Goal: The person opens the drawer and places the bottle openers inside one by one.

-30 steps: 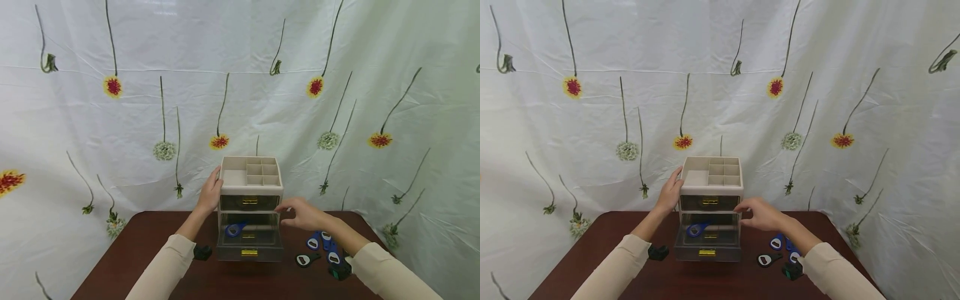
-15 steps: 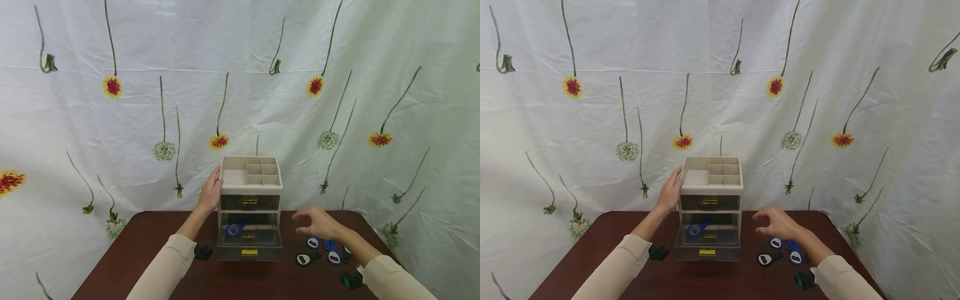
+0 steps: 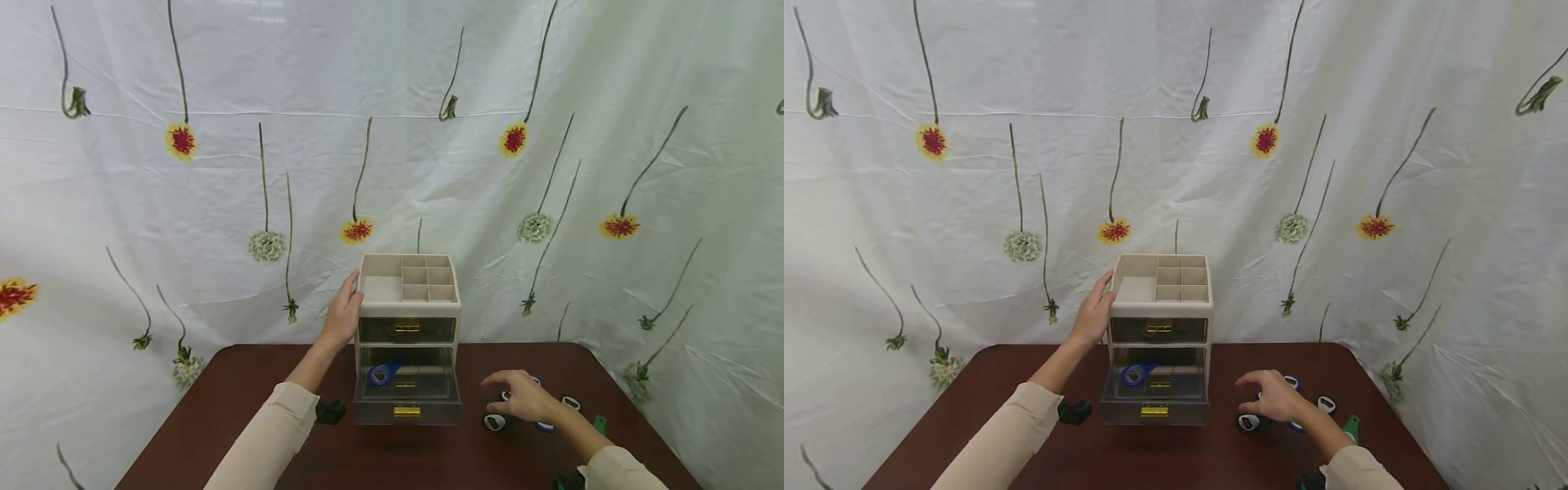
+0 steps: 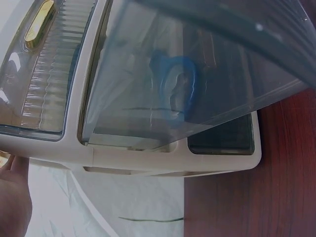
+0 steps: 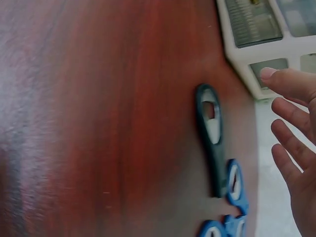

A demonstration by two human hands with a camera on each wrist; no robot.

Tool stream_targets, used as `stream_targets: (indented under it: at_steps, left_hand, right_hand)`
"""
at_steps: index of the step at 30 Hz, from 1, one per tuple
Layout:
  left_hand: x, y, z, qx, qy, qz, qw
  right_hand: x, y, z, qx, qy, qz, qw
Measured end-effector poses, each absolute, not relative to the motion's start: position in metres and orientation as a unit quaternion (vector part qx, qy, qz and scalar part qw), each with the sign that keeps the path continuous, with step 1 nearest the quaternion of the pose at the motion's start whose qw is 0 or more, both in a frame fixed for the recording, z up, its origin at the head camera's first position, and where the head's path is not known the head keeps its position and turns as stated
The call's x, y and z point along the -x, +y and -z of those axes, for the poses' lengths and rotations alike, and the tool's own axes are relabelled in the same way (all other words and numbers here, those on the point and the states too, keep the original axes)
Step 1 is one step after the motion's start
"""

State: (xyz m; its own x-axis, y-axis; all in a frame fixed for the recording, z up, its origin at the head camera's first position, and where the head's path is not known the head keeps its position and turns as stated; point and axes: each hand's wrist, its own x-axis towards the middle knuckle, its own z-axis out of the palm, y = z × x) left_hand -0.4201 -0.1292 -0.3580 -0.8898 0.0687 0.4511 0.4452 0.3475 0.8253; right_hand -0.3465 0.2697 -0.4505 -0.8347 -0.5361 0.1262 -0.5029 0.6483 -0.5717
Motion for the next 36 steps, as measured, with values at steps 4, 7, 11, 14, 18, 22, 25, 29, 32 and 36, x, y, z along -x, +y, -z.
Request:
stream_targets:
  at_steps: [4,7,11,14,18,22,25,29,32,36]
  left_hand:
    - [0.42,-0.13,0.359,0.162,-0.802,0.548,0.174]
    - [0.42,-0.13,0.359,0.162,-0.804,0.544,0.175]
    - [0.421,-0.129,0.359,0.162,-0.804,0.544,0.176]
    - [0.42,-0.129,0.359,0.161,-0.803,0.547,0.174]
    - [0.419,-0.129,0.359,0.158,-0.801,0.55,0.175]
    - [0.419,-0.128,0.358,0.16,-0.8,0.55,0.176]
    - [0.42,-0.128,0.359,0.159,-0.801,0.549,0.177]
    - [0.42,-0.128,0.358,0.16,-0.801,0.55,0.174]
    - [0.421,-0.129,0.359,0.163,-0.801,0.551,0.171]
    - [0.421,-0.13,0.36,0.162,-0.8,0.552,0.169]
  right_hand:
    - [0.347,0.273,0.466,0.275,0.906,0.316,0.057]
    - [0.357,0.282,0.485,0.287,0.904,0.308,0.074]
    - [0.378,0.301,0.524,0.334,0.894,0.289,0.077]
    - [0.385,0.307,0.538,0.354,0.881,0.301,0.092]
    - [0.383,0.303,0.533,0.37,0.871,0.309,0.092]
    - [0.376,0.299,0.522,0.384,0.871,0.295,0.085]
    - [0.369,0.294,0.511,0.375,0.875,0.293,0.089]
    - [0.361,0.283,0.493,0.358,0.882,0.295,0.081]
    - [0.357,0.272,0.475,0.353,0.884,0.296,0.074]
    - [0.354,0.262,0.453,0.338,0.893,0.289,0.071]
